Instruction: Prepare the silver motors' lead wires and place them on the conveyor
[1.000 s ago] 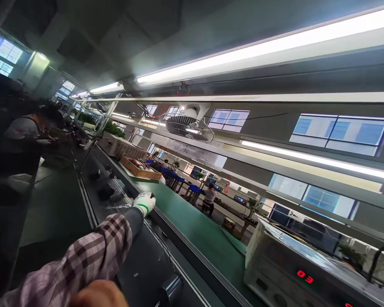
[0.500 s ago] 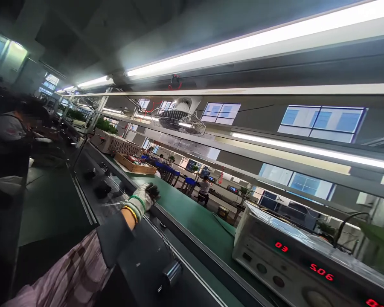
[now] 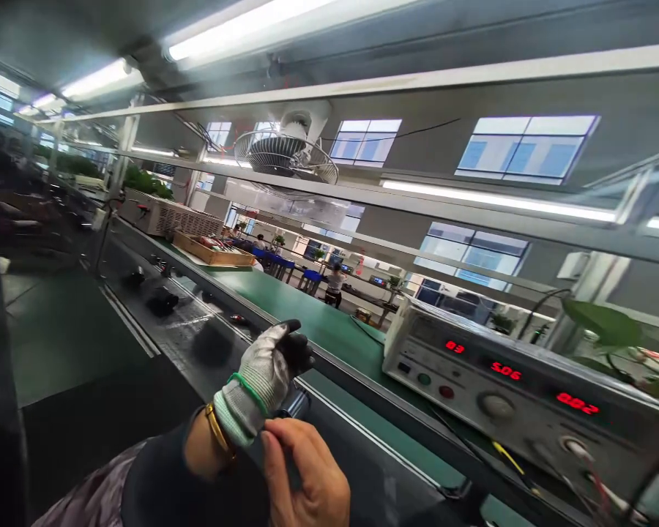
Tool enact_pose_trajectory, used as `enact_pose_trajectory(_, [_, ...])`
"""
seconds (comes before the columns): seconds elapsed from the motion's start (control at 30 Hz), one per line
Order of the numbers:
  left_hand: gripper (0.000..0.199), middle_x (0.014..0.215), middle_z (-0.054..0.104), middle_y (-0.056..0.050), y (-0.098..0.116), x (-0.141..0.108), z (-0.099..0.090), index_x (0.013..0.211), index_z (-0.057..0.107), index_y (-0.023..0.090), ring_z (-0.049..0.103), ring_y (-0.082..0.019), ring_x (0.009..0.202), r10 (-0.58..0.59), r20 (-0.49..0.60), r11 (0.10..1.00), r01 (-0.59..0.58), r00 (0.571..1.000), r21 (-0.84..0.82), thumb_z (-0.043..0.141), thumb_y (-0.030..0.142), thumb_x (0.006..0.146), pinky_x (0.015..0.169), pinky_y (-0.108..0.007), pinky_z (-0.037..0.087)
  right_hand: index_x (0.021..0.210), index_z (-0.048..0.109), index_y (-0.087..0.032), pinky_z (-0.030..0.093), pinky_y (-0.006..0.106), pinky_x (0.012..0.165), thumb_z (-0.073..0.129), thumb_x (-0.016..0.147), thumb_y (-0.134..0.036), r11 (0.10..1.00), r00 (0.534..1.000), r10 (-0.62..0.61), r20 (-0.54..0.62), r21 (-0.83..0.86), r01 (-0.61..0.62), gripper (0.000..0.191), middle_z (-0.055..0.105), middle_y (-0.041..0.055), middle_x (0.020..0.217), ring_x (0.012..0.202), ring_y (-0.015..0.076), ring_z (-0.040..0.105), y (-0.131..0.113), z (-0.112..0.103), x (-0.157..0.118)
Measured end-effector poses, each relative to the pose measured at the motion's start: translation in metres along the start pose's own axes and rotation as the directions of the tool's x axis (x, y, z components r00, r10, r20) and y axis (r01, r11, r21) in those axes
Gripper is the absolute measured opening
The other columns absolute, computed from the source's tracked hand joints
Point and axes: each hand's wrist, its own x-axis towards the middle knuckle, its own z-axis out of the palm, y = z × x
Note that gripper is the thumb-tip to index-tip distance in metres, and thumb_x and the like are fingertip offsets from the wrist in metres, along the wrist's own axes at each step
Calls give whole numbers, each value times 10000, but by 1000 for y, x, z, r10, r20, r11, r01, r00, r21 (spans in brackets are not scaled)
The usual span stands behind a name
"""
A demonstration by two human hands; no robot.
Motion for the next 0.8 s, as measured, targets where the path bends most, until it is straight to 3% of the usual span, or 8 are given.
enact_pose_trajectory(0.13, [281,558,575,-3,-22,9,-6,896,555,148,565,-132,479,-99,-18,995,99,995,-12,566,321,676,525,-277,470,866,642,-226,491,201,648,598,731,-278,974,994,-83,77,-207,98,151,653,18,823,693,129,604,8,-4,9])
enact_pose_trajectory(0.3, [285,554,592,-14,-40,28,-21,883,578,138,575,-138,501,-64,-33,997,65,997,34,592,313,659,497,-254,466,651,550,-184,453,207,586,539,753,-254,957,926,50,374,-284,63,124,579,10,679,631,122,551,17,-4,20])
enact_pose_trajectory(0.4, [311,539,585,-9,-48,40,-32,894,582,140,575,-138,498,-38,-59,997,42,998,67,609,341,658,496,-252,468,663,498,-186,429,207,614,485,782,-284,987,931,108,348,-148,-59,155,579,13,725,665,119,539,22,2,21])
enact_pose_trajectory(0.5, [315,542,583,-6,-55,48,-35,890,578,143,571,-135,485,-66,-86,996,71,994,58,610,358,663,498,-258,468,668,451,-195,386,191,509,437,819,-361,961,924,268,273,-12,-276,225,534,-25,625,552,93,482,32,4,20])
enact_pose_trajectory(0.57, [279,542,580,-2,-58,52,-34,885,571,147,568,-132,477,-107,-115,994,110,987,20,591,339,683,502,-261,468,691,461,-198,384,189,492,448,819,-363,951,925,305,226,-24,-308,210,507,-42,588,529,90,474,41,2,20])
enact_pose_trajectory(0.63, [204,523,567,8,-61,56,-32,869,558,154,559,-128,456,-180,-171,984,176,969,-39,544,290,717,503,-264,466,774,520,-201,436,209,597,498,795,-326,978,966,194,169,-110,-177,128,575,-10,709,659,120,548,50,-2,19])
enact_pose_trajectory(0.7, [141,506,557,16,-64,61,-32,845,542,162,544,-120,427,-226,-225,973,209,948,-98,490,249,746,501,-265,464,844,575,-219,455,239,696,545,767,-278,973,985,-19,173,-224,58,101,617,25,851,793,151,579,59,-5,18])
enact_pose_trajectory(0.8, [128,505,561,18,-74,71,-37,839,533,170,539,-115,413,-217,-276,975,192,936,-115,453,243,771,502,-261,462,842,613,-224,469,225,621,594,731,-224,864,914,-273,300,-341,370,112,653,18,773,701,137,604,75,-4,12])
